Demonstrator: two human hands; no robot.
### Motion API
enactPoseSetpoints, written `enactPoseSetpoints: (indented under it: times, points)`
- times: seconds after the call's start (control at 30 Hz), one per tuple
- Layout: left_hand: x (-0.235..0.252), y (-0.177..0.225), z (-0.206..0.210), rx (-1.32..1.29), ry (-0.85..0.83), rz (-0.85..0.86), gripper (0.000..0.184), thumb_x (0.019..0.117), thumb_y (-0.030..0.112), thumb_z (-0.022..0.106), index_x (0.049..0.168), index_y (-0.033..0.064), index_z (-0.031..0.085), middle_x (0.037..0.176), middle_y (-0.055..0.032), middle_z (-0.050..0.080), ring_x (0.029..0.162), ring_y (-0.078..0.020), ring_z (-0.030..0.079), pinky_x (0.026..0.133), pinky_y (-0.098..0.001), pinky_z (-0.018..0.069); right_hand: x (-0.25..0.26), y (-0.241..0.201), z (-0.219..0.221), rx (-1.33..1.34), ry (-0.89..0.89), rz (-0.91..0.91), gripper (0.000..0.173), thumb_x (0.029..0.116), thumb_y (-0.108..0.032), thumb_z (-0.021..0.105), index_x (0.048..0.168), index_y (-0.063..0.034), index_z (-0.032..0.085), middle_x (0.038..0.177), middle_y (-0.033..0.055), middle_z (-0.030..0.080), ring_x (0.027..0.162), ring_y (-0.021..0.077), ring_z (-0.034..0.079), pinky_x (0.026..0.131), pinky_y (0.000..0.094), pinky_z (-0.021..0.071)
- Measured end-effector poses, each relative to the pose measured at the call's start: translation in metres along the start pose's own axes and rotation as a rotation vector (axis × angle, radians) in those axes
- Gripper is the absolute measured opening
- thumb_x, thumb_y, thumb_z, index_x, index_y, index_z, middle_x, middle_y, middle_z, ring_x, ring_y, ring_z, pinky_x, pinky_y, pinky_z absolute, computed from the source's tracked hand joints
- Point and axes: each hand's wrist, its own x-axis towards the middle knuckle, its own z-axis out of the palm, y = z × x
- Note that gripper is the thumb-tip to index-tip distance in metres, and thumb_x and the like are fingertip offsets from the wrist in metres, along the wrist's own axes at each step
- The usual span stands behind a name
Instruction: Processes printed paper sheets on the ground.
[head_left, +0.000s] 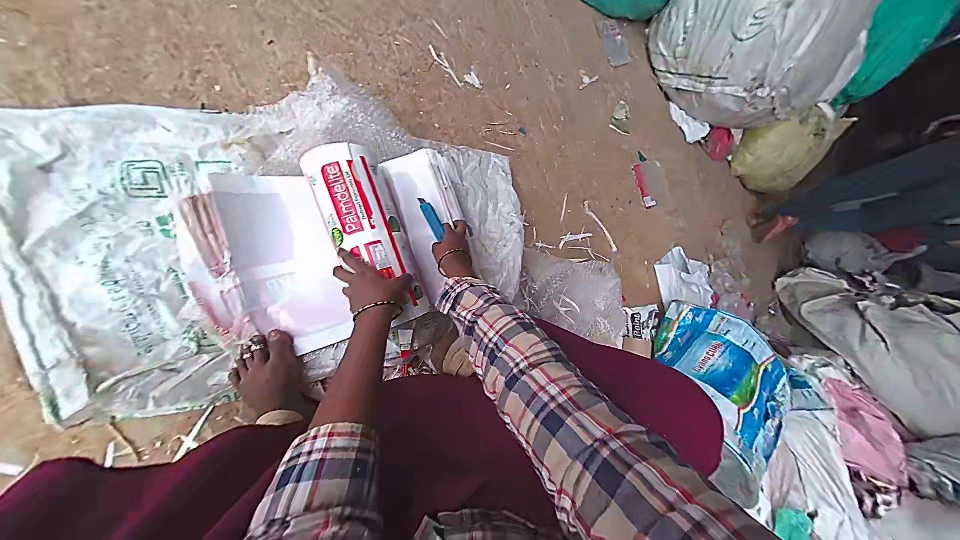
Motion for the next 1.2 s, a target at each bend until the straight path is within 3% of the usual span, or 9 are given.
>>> enactPoseSetpoints:
  times: [0.2, 0.47, 0.53, 0.6, 0.63, 0.7, 0.8, 1.0, 1.2]
  points:
    - [-0.005, 0.011, -0.001, 0.1, -0.012, -0.056, 0.133, 0.0724, 0.03, 0.09, 0.164, 0.0035, -0.002, 0.165, -0.0323, 0.017, 0.139, -0.0548, 0.043, 0.096, -0.0697, 0.0488, 0.011, 0.011, 0.007, 0.005, -0.034, -0.066, 0.062, 0.0892, -0.008, 0.073, 0.148, -0.003, 0.053, 0.161, 0.027, 0.031, 0.127, 0.0408, 0.058, 0.099, 0.0514, 0.054]
    - [-0.007, 0.019, 0.003, 0.208, -0.019, -0.075, 0.135, 0.0699, 0.03, 0.09, 0.164, 0.0009, -0.003, 0.167, -0.0324, 0.011, 0.137, -0.0521, 0.047, 0.092, -0.0642, 0.0539, 0.019, 0.018, 0.01, 0.008, -0.017, -0.09, 0.063, 0.0881, -0.005, 0.075, 0.147, -0.0012, 0.052, 0.158, 0.028, 0.032, 0.131, 0.0418, 0.054, 0.102, 0.051, 0.0524]
    - [-0.009, 0.018, 0.007, 0.27, -0.014, -0.019, 0.129, 0.0759, 0.03, 0.085, 0.165, 0.0071, -0.006, 0.168, -0.0323, 0.005, 0.136, -0.0552, 0.047, 0.089, -0.0659, 0.0538, 0.021, 0.018, 0.011, 0.003, -0.029, -0.1, 0.064, 0.0883, -0.005, 0.075, 0.148, -0.0015, 0.051, 0.159, 0.0278, 0.032, 0.132, 0.0419, 0.052, 0.103, 0.0508, 0.0515]
    - [-0.009, 0.012, 0.015, 0.347, 0.001, 0.117, 0.12, 0.0835, 0.026, 0.079, 0.166, 0.0318, -0.008, 0.169, -0.0288, -0.007, 0.129, -0.0612, 0.049, 0.079, -0.0691, 0.054, 0.026, 0.021, 0.009, 0.01, -0.073, -0.13, 0.067, 0.0869, -0.004, 0.076, 0.149, -0.0012, 0.051, 0.158, 0.0292, 0.031, 0.135, 0.0436, 0.049, 0.105, 0.0526, 0.0488]
    - [-0.01, 0.008, 0.018, 0.372, -0.003, 0.173, 0.115, 0.0849, 0.022, 0.076, 0.164, 0.0457, -0.004, 0.17, -0.0248, -0.015, 0.127, -0.0637, 0.049, 0.075, -0.0711, 0.0537, 0.03, 0.027, 0.007, 0.018, -0.121, -0.153, 0.069, 0.0854, -0.004, 0.077, 0.149, -0.0014, 0.051, 0.158, 0.03, 0.032, 0.138, 0.0443, 0.046, 0.107, 0.0541, 0.0471]
    - [-0.007, 0.005, 0.019, 0.407, -0.036, 0.229, 0.103, 0.0884, 0.019, 0.072, 0.161, 0.056, 0.009, 0.169, -0.0205, -0.023, 0.133, -0.0674, 0.039, 0.074, -0.0748, 0.0518, 0.044, 0.037, -0.002, 0.037, -0.246, -0.22, 0.067, 0.084, -0.001, 0.078, 0.146, -0.0019, 0.052, 0.156, 0.0313, 0.032, 0.141, 0.044, 0.041, 0.111, 0.0539, 0.0433]
    - [-0.007, 0.003, 0.017, 0.452, -0.08, 0.235, 0.086, 0.0904, 0.022, 0.071, 0.158, 0.055, 0.028, 0.169, -0.0188, -0.024, 0.137, -0.066, 0.034, 0.075, -0.0716, 0.0539, 0.051, 0.046, -0.017, 0.014, -0.383, -0.286, 0.069, 0.0842, 0.001, 0.078, 0.148, -0.0038, 0.052, 0.159, 0.0293, 0.029, 0.143, 0.0423, 0.039, 0.113, 0.053, 0.0407]
    - [-0.007, 0.003, 0.015, 0.472, -0.079, 0.238, 0.077, 0.0924, 0.023, 0.069, 0.154, 0.0555, 0.037, 0.17, -0.018, -0.022, 0.136, -0.0631, 0.038, 0.075, -0.0686, 0.0554, 0.055, 0.051, -0.014, 0.01, -0.407, -0.312, 0.075, 0.0838, 0.002, 0.078, 0.152, -0.0039, 0.047, 0.161, 0.028, 0.028, 0.145, 0.041, 0.038, 0.114, 0.053, 0.0399]
    - [-0.013, -0.007, 0.005, 0.37, -0.075, 0.272, 0.057, 0.0954, 0.03, 0.063, 0.147, 0.0506, 0.052, 0.175, -0.0075, -0.009, 0.147, -0.0528, 0.033, 0.083, -0.0644, 0.0559, 0.051, 0.053, -0.012, 0.037, -0.408, -0.318, 0.074, 0.0862, 0.004, 0.075, 0.153, -0.0004, 0.044, 0.162, 0.0284, 0.026, 0.147, 0.043, 0.034, 0.116, 0.0553, 0.0368]
